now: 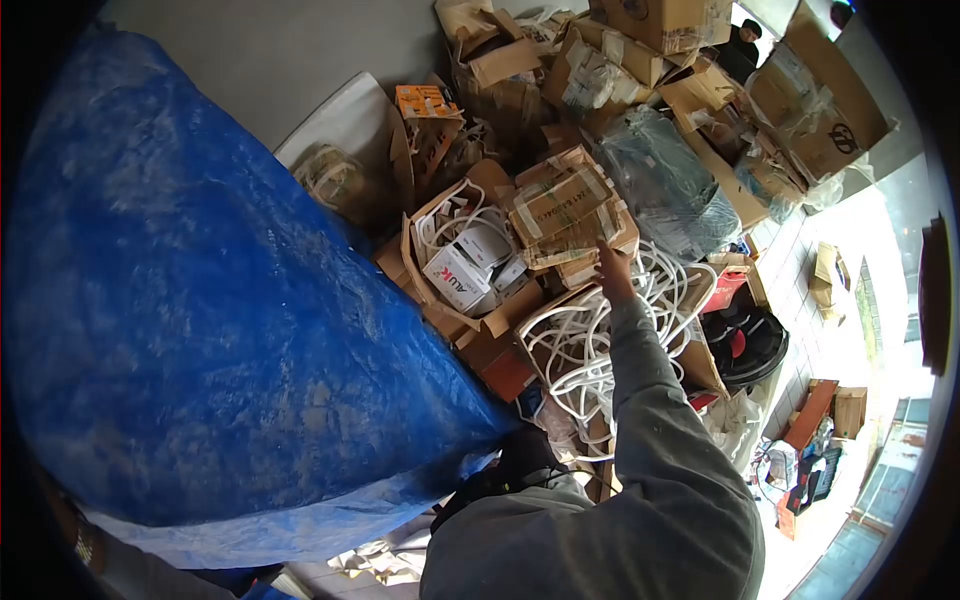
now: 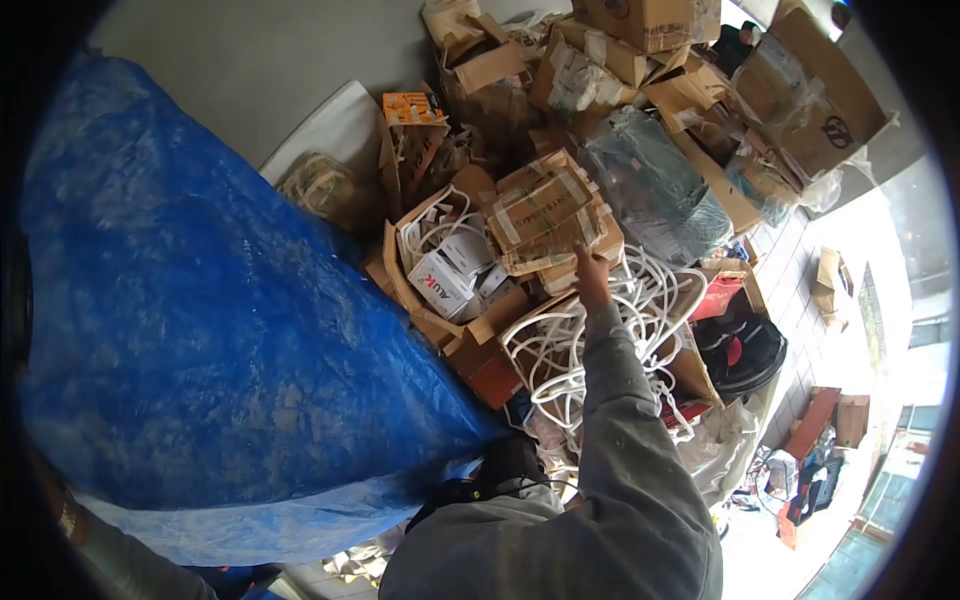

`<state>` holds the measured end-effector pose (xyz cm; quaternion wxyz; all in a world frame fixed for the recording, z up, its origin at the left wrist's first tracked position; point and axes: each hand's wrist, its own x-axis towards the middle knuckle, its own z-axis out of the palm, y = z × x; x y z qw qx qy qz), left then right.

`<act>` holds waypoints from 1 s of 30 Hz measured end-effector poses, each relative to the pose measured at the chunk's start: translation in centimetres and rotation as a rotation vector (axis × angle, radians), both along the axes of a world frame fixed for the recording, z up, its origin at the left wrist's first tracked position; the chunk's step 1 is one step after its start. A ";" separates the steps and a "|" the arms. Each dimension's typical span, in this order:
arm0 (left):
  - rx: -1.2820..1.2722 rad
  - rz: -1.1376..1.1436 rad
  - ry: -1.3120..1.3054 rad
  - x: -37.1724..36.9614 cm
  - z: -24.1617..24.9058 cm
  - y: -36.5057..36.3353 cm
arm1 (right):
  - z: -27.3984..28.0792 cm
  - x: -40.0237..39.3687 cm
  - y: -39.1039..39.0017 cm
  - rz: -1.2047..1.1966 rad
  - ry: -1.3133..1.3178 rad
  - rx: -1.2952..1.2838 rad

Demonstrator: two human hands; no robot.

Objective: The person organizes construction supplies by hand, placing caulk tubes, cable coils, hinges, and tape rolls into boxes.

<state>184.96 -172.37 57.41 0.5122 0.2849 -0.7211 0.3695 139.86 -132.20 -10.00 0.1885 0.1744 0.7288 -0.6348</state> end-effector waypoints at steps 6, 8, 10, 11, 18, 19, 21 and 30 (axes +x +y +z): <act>0.046 -0.144 -0.103 1.1 0.6 -1.1 | 0.8 -3.6 -3.5 -0.152 0.538 0.646; 0.101 -0.128 -0.109 0.8 0.5 -1.2 | 2.2 -5.3 -3.0 -0.049 0.471 0.587; -0.041 -0.177 -0.102 -0.1 0.2 -1.3 | -0.9 -8.2 -1.3 0.038 0.496 0.550; -0.038 -0.169 -0.109 0.1 0.3 -1.2 | -4.2 -10.0 0.4 0.030 0.446 0.379; 0.003 -0.083 -0.101 0.0 0.1 -0.9 | -3.7 -12.5 1.5 0.474 0.394 0.559; -0.025 -0.071 -0.093 0.1 0.1 -1.0 | -3.9 -12.0 1.6 0.482 0.380 0.563; 0.000 -0.051 -0.098 0.3 0.3 -1.0 | -3.5 -11.1 0.8 0.391 0.479 0.800; 0.013 -0.048 -0.060 0.4 0.2 -1.0 | -1.3 1.0 -0.5 -0.018 0.415 0.165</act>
